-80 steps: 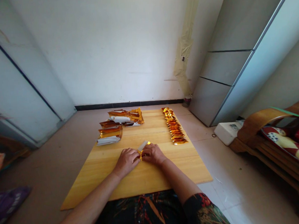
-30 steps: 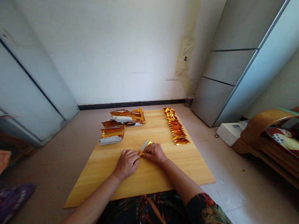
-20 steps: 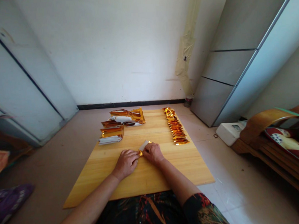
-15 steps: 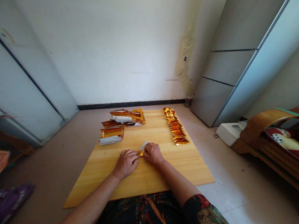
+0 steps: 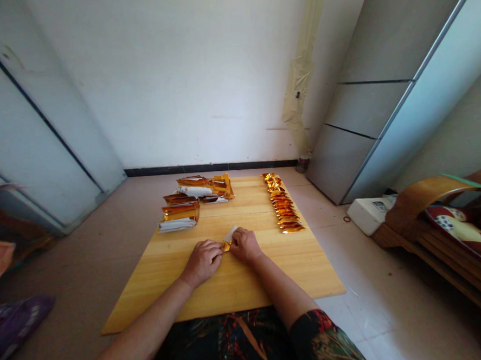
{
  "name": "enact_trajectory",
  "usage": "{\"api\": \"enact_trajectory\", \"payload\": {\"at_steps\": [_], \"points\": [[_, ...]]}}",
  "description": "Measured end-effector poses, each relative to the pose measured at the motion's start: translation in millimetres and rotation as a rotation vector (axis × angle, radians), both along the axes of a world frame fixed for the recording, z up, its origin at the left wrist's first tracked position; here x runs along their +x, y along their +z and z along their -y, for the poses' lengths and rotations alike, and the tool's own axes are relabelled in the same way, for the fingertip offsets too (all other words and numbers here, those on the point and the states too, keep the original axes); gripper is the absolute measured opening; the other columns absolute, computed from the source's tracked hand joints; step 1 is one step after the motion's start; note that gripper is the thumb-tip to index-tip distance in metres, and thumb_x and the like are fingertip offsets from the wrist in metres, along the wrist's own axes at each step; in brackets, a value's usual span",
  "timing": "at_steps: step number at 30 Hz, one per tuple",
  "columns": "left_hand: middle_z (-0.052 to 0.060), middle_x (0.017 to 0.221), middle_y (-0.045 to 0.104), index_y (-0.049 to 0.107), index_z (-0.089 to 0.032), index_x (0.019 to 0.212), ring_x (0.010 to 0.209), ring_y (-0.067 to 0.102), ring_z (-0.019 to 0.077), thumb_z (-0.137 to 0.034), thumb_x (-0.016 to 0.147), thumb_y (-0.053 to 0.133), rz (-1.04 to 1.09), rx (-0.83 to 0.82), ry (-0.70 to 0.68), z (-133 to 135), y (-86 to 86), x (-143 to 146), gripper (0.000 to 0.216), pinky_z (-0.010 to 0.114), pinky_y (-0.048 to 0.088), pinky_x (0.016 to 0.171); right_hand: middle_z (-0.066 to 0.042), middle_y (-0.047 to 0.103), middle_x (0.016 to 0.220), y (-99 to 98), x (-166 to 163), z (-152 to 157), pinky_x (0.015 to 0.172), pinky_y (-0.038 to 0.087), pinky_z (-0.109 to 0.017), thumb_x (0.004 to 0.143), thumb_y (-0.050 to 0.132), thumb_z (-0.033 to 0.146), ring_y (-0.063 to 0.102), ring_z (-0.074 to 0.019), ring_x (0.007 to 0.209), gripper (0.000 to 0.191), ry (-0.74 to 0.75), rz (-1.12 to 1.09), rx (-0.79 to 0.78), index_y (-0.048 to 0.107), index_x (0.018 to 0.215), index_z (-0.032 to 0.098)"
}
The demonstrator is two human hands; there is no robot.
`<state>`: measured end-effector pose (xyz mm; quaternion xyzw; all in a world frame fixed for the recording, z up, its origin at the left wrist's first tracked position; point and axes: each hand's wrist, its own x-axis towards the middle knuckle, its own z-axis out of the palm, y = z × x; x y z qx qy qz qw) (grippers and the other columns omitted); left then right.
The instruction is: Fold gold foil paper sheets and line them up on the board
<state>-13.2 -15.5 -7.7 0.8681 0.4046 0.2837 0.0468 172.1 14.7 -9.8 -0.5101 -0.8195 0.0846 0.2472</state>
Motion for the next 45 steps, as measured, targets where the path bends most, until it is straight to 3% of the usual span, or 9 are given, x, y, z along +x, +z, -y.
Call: {"api": "enact_trajectory", "payload": {"at_steps": [13,19,24,45], "points": [[0.004,0.092,0.070,0.064,-0.020,0.077,0.090,0.060,0.0194,-0.010,0.075,0.053,-0.003,-0.027,0.003,1.5,5.2,0.9,0.015,0.036,0.045,0.081,-0.001,0.056,0.070,1.1,-3.4,1.4,0.060,0.032,-0.023,0.071,0.059,0.012,0.048,-0.0117,0.064,0.015,-0.027,0.001,0.007,0.052,0.059,0.017],[0.005,0.093,0.067,0.060,-0.020,0.095,0.091,0.058,0.0214,-0.014,0.073,0.056,-0.064,-0.058,0.029,7.7,12.2,1.3,0.023,0.037,0.043,0.082,-0.001,0.055,0.071,2.3,-3.3,2.8,0.061,0.032,-0.023,0.073,0.059,0.015,0.048,-0.0120,0.066,0.016,-0.005,-0.010,0.011,0.051,0.059,0.017],[0.004,0.104,0.067,0.061,-0.023,0.103,0.098,0.057,0.0214,-0.014,0.073,0.056,-0.076,-0.043,-0.032,8.4,11.7,-0.5,0.032,0.038,0.042,0.086,-0.001,0.054,0.070,0.8,-2.8,2.3,0.060,0.032,-0.022,0.070,0.059,0.012,0.048,-0.0115,0.065,0.015,-0.011,-0.024,0.017,0.051,0.059,0.017],[0.006,0.106,0.066,0.064,-0.022,0.107,0.100,0.055,0.0218,-0.017,0.079,0.054,-0.154,-0.029,-0.011,9.4,11.2,1.6,0.031,0.040,0.042,0.087,0.001,0.051,0.068,-1.3,-3.0,0.5,0.060,0.032,-0.021,0.068,0.056,0.008,0.045,-0.0106,0.063,0.017,-0.018,-0.087,-0.003,0.048,0.056,0.018]]}}
